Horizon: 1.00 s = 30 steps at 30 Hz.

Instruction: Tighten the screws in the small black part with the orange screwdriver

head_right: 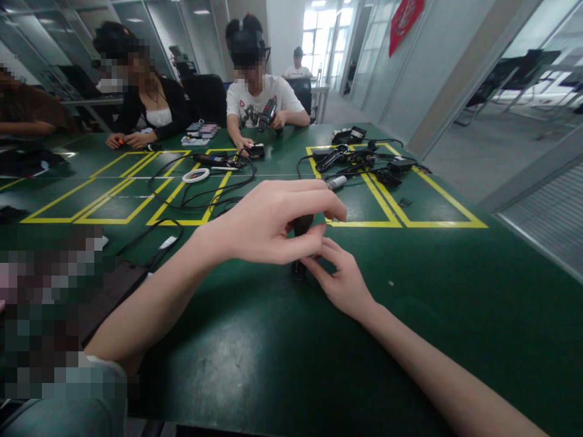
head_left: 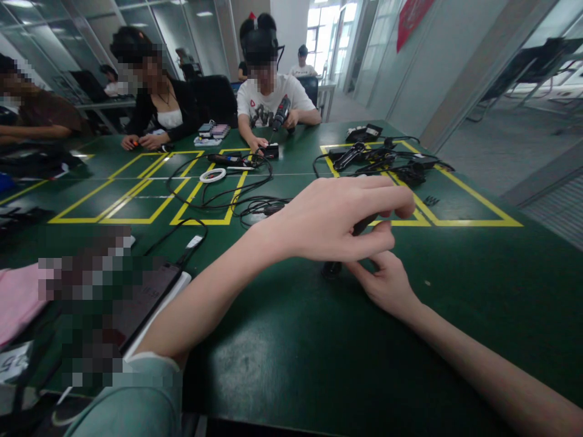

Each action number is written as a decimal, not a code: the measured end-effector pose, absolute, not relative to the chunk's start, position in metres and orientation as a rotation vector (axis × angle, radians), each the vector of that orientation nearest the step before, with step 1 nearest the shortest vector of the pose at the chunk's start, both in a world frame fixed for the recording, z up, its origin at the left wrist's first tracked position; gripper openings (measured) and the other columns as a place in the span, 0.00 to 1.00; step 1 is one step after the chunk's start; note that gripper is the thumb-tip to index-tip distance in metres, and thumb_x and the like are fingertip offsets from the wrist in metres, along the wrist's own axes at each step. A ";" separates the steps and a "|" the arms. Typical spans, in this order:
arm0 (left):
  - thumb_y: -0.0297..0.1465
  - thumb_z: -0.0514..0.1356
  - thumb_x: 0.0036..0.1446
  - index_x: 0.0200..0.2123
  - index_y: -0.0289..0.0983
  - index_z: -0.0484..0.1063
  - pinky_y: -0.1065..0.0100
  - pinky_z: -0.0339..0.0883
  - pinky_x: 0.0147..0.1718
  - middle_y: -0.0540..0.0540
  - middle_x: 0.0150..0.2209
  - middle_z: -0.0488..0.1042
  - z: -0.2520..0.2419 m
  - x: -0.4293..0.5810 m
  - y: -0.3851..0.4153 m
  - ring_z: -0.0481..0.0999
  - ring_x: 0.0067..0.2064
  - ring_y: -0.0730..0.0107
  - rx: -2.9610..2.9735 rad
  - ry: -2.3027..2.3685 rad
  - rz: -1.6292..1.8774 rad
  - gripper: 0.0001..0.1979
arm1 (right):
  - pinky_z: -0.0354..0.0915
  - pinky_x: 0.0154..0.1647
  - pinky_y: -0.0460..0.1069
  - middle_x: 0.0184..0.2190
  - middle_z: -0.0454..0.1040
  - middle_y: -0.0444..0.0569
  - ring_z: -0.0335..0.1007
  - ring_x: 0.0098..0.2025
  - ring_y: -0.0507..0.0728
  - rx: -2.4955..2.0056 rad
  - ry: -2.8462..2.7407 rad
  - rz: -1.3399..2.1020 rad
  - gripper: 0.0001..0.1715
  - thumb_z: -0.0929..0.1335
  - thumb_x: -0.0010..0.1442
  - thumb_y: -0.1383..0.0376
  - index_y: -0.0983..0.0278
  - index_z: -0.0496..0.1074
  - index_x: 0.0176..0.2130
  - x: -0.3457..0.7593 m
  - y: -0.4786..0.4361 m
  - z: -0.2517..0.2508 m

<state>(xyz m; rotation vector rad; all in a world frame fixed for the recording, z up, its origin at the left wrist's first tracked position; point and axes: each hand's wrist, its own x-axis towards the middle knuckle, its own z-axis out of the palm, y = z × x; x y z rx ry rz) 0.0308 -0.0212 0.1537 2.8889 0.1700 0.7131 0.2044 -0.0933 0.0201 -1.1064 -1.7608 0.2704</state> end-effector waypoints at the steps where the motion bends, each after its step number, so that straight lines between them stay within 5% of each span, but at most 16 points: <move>1: 0.26 0.49 0.64 0.47 0.39 0.75 0.65 0.71 0.45 0.44 0.47 0.79 0.154 0.031 -0.022 0.78 0.48 0.64 2.888 0.175 0.717 0.16 | 0.75 0.35 0.52 0.32 0.79 0.47 0.77 0.33 0.59 -1.112 -1.753 0.286 0.08 0.69 0.66 0.65 0.60 0.75 0.33 0.203 -0.093 0.021; 6: 0.25 0.47 0.66 0.49 0.39 0.76 0.66 0.70 0.47 0.44 0.50 0.79 0.152 0.031 -0.020 0.78 0.49 0.66 2.873 0.172 0.765 0.19 | 0.75 0.35 0.52 0.35 0.81 0.49 0.77 0.32 0.57 -1.143 -1.748 0.314 0.06 0.69 0.66 0.65 0.60 0.77 0.37 0.202 -0.094 0.021; 16: 0.41 0.53 0.71 0.42 0.39 0.77 0.70 0.65 0.35 0.47 0.35 0.80 0.152 0.031 -0.021 0.80 0.39 0.67 2.947 0.236 0.809 0.16 | 0.76 0.37 0.54 0.32 0.81 0.48 0.77 0.32 0.59 -1.187 -1.747 0.334 0.07 0.69 0.65 0.62 0.60 0.77 0.35 0.203 -0.094 0.019; 22: 0.36 0.52 0.66 0.44 0.40 0.76 0.67 0.64 0.33 0.48 0.32 0.80 0.153 0.029 -0.026 0.78 0.36 0.66 2.956 0.303 0.788 0.14 | 0.76 0.37 0.56 0.36 0.82 0.51 0.79 0.37 0.63 -1.228 -1.724 0.355 0.07 0.69 0.64 0.60 0.59 0.77 0.35 0.202 -0.096 0.023; 30: 0.36 0.50 0.67 0.41 0.40 0.77 0.67 0.59 0.31 0.48 0.28 0.77 0.151 0.031 -0.022 0.77 0.34 0.67 2.987 0.349 0.800 0.15 | 0.75 0.34 0.54 0.34 0.82 0.50 0.77 0.31 0.60 -1.231 -1.744 0.336 0.07 0.70 0.64 0.61 0.59 0.77 0.34 0.203 -0.097 0.022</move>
